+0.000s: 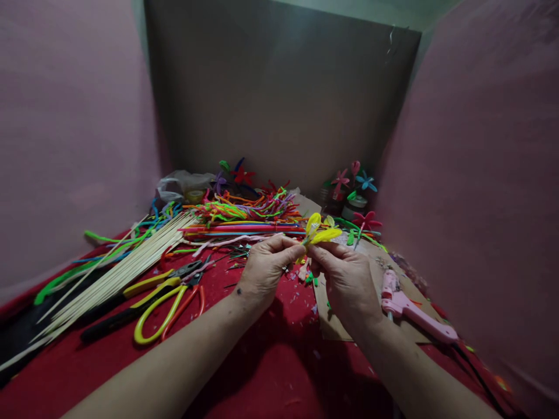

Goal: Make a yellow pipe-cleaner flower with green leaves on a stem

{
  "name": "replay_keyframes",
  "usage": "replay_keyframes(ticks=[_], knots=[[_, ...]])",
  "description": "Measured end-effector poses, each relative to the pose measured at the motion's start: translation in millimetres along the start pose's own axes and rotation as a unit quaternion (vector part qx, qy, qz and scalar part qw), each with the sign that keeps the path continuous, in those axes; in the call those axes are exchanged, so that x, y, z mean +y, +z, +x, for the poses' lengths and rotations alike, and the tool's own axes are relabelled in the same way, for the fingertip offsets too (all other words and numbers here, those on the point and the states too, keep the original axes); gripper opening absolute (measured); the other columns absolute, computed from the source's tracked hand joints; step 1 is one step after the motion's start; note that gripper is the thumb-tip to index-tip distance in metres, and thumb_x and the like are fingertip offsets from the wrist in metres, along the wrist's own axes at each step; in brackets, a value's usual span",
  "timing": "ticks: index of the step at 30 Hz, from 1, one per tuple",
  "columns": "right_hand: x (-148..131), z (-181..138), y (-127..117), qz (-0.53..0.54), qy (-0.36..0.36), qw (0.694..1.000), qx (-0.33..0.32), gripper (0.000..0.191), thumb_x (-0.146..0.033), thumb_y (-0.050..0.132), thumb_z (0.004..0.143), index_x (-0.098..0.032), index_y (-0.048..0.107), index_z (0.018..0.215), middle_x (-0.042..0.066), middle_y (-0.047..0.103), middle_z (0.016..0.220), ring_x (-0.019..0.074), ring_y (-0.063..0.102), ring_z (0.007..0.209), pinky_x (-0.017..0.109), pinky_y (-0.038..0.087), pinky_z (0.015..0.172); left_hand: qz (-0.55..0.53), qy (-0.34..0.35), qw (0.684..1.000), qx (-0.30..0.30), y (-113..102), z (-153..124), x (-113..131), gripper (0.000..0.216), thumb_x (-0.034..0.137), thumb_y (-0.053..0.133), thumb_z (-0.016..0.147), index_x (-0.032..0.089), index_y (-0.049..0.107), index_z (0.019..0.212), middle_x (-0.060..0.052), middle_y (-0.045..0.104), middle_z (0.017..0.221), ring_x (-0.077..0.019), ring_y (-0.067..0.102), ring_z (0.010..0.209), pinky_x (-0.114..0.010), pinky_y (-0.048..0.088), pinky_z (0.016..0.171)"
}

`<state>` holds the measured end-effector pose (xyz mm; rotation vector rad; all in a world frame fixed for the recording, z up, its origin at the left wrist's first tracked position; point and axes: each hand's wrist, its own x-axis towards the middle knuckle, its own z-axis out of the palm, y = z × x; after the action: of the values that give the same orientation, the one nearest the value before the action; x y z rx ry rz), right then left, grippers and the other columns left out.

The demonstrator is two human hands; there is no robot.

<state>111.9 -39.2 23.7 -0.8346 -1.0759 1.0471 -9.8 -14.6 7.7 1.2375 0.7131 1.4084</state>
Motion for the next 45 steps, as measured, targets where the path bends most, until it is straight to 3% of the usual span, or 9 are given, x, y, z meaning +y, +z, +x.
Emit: replay_keyframes(ticks=[11, 25, 35, 39, 45], knots=[[3.9, 0.1, -2.6, 0.024, 0.007, 1.000, -0.010, 0.007, -0.021, 0.069, 0.067, -0.015, 0.066, 0.065, -0.003, 0.053, 0.053, 0.0082, 0.042, 0.048, 0.023, 0.033, 0.047, -0.037, -0.016, 0.999, -0.023, 5.5, -2.4, 6.0, 0.013, 0.019, 0.070, 0.065, 0.014, 0.062, 0.057, 0.003, 0.056, 0.051, -0.0077, 0.049, 0.048, -0.022, 0.040, 0.053], [7.5, 1.4, -1.8, 0.077, 0.029, 0.997, -0.002, 0.007, -0.020, 0.074, 0.061, -0.016, 0.069, 0.062, -0.002, 0.057, 0.053, 0.0073, 0.043, 0.045, 0.023, 0.032, 0.044, -0.007, 0.000, 0.997, -0.072, 3.0, -0.7, 6.3, 0.015, 0.018, 0.066, 0.070, 0.014, 0.060, 0.057, 0.002, 0.058, 0.052, -0.0105, 0.054, 0.051, -0.025, 0.043, 0.059], [8.8, 5.0, 1.5, 0.175, 0.102, 0.979, 0.013, 0.018, -0.016, 0.080, 0.045, -0.015, 0.069, 0.059, -0.003, 0.057, 0.051, 0.0047, 0.040, 0.042, 0.020, 0.028, 0.042, -0.001, -0.014, 0.998, -0.057, 1.8, 2.5, 2.3, 0.015, 0.018, 0.069, 0.066, 0.013, 0.058, 0.057, 0.003, 0.056, 0.054, -0.0091, 0.051, 0.052, -0.023, 0.040, 0.057], [9.6, 6.0, 1.3, 0.203, 0.139, 0.969, 0.009, 0.020, -0.017, 0.081, 0.045, -0.015, 0.069, 0.060, -0.003, 0.059, 0.051, 0.0046, 0.041, 0.043, 0.019, 0.028, 0.042, -0.005, -0.024, 0.996, -0.081, -0.9, 3.6, -1.2, 0.015, 0.019, 0.069, 0.067, 0.013, 0.058, 0.058, 0.002, 0.056, 0.055, -0.0096, 0.051, 0.053, -0.024, 0.040, 0.058], [10.6, 7.0, 0.7, 0.219, 0.149, 0.964, 0.017, 0.025, -0.014, 0.082, 0.041, -0.016, 0.070, 0.063, -0.001, 0.066, 0.059, 0.0073, 0.052, 0.050, 0.019, 0.038, 0.048, -0.073, -0.077, 0.989, -0.106, -1.3, 5.0, -6.2, 0.016, 0.022, 0.072, 0.065, 0.011, 0.061, 0.060, 0.000, 0.057, 0.058, -0.0101, 0.052, 0.055, -0.023, 0.038, 0.057]])
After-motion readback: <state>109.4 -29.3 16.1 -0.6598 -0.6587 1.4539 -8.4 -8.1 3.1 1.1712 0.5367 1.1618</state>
